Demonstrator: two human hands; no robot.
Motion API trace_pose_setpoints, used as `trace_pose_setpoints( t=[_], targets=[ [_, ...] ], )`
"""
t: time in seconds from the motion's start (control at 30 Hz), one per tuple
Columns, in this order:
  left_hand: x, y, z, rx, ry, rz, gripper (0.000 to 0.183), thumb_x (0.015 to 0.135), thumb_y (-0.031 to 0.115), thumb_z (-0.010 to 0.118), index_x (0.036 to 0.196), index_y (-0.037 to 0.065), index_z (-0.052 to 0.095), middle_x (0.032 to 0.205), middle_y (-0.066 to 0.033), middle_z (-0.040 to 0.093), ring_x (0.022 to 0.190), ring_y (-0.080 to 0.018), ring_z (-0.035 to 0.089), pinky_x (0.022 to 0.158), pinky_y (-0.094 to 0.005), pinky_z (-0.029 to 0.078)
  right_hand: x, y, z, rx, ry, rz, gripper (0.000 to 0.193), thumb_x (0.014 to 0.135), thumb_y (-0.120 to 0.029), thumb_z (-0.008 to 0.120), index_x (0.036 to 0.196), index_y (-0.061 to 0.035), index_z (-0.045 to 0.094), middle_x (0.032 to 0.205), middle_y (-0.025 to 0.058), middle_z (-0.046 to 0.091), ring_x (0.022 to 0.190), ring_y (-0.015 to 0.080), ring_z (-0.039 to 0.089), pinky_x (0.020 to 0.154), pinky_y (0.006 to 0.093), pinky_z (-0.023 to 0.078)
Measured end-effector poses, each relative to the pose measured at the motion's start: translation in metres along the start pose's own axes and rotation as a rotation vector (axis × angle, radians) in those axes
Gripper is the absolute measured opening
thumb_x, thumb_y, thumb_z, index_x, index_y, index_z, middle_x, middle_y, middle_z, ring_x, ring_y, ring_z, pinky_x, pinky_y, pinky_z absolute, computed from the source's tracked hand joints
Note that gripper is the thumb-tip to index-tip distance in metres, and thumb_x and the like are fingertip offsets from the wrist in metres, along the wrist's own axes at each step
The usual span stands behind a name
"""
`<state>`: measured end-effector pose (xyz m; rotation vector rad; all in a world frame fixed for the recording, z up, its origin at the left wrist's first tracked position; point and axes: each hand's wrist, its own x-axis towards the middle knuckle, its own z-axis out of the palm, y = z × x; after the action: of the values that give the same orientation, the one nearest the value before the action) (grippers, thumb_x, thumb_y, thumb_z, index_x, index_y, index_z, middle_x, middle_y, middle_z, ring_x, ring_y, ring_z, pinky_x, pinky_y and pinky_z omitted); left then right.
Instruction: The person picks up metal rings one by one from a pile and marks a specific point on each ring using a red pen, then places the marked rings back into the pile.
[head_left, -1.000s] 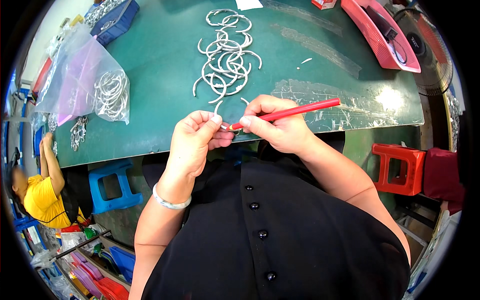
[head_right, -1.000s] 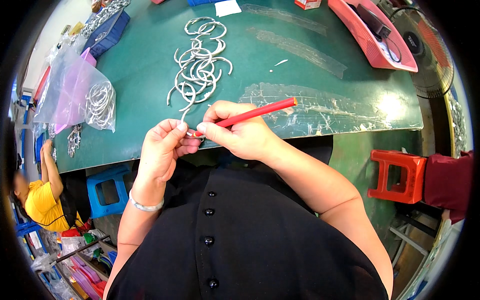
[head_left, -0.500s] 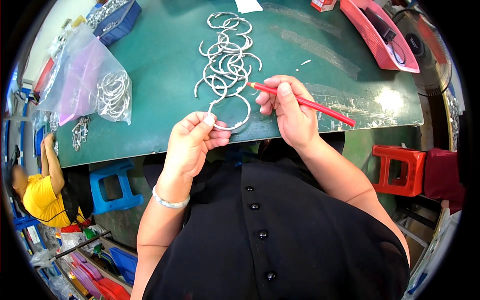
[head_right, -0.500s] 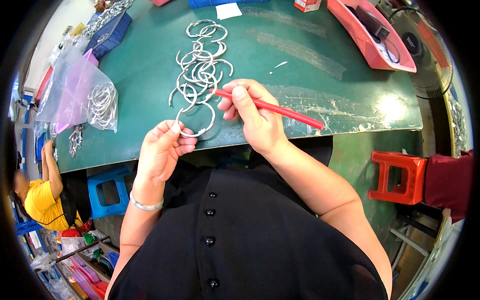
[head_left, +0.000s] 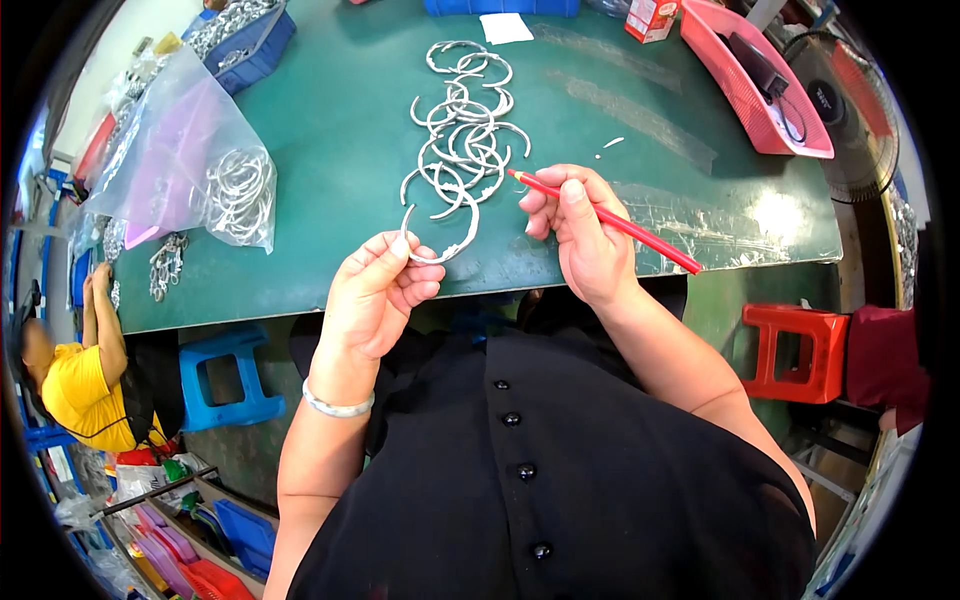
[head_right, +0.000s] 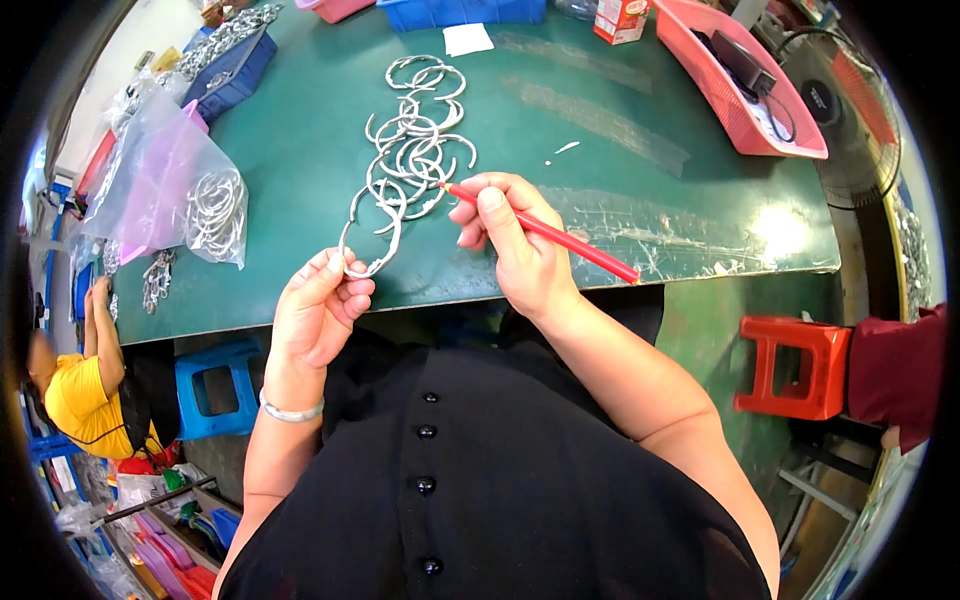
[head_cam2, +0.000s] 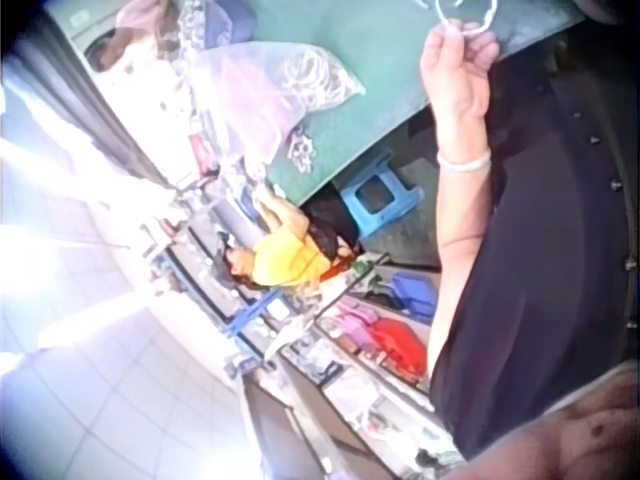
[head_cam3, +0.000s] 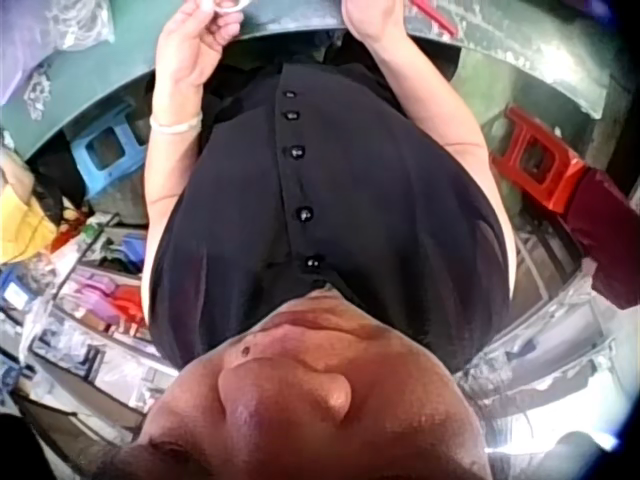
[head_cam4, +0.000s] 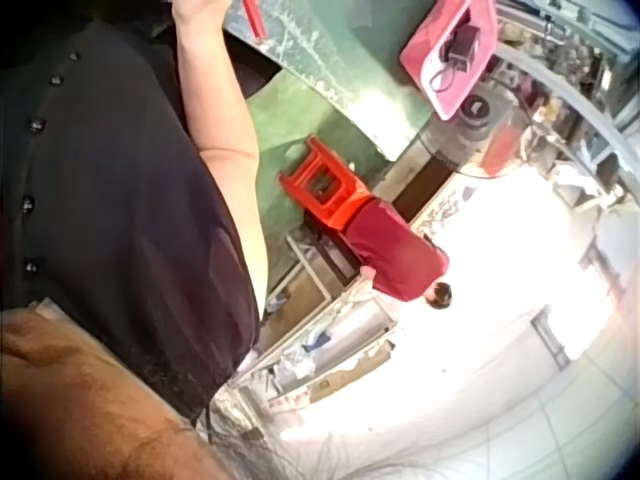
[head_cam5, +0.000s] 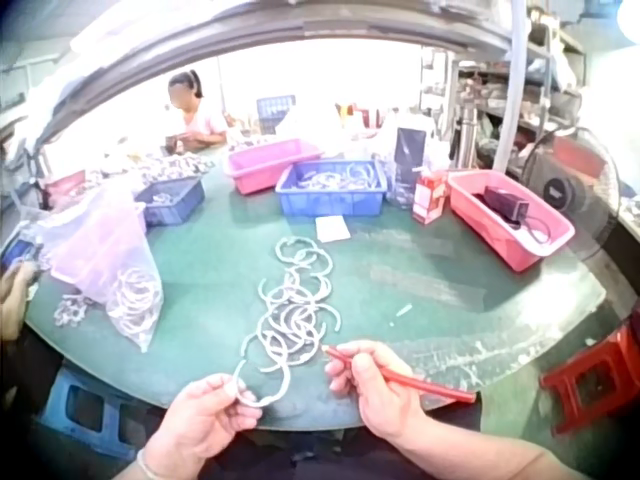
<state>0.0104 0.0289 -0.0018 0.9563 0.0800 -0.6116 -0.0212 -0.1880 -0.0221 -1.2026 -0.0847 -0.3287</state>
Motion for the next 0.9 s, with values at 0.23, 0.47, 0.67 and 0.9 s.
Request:
trace_pose_setpoints(
  t=[0.23,0.47,0.67,0.9],
  targets=[
    [-0.005,0.01,-0.001,-0.052,0.024,0.015,0.012,0.088,0.014,0.047,0.088,0.004,0.053,0.079,-0.0067,0.059,0.066,-0.0148,0.06,0.056,-0.0233,0.05,0.001,0.004,0.002,0.028,-0.003,0.023,0.025,0.091,-0.021,0.042,0.1,-0.0003,0.052,0.082,0.007,0.057,0.065,0.0096,0.052,0.06,0.022,0.042],
    [-0.02,0.09,0.01,0.405,0.065,0.766,0.011,0.087,0.011,0.049,0.089,0.001,0.053,0.081,-0.0089,0.059,0.07,-0.0161,0.059,0.063,-0.025,0.049,-0.002,0.002,-0.003,-0.001,0.014,0.027,0.025,0.091,-0.021,0.041,0.102,0.0002,0.05,0.082,0.0091,0.057,0.064,0.0114,0.052,0.06,0.0227,0.042],
    [-0.036,0.21,-0.006,1.116,0.56,1.528,0.009,0.084,0.006,0.053,0.087,-0.002,0.056,0.075,-0.0058,0.061,0.067,-0.0085,0.056,0.063,-0.0212,0.045,-0.002,0.004,0.003,0.018,-0.027,0.021,0.026,0.091,-0.022,0.041,0.101,-0.0004,0.05,0.083,0.0087,0.056,0.064,0.0115,0.051,0.06,0.0225,0.041],
    [-0.033,0.27,-0.031,1.966,0.744,1.139,0.016,0.077,0.01,0.056,0.09,0.002,0.058,0.084,-0.0136,0.061,0.078,-0.0284,0.058,0.071,-0.0301,0.045,-0.003,0.001,0.0,0.012,-0.021,0.023,0.026,0.091,-0.023,0.042,0.101,-0.0002,0.05,0.082,0.0082,0.056,0.065,0.0111,0.051,0.061,0.0222,0.042]
  ],
)
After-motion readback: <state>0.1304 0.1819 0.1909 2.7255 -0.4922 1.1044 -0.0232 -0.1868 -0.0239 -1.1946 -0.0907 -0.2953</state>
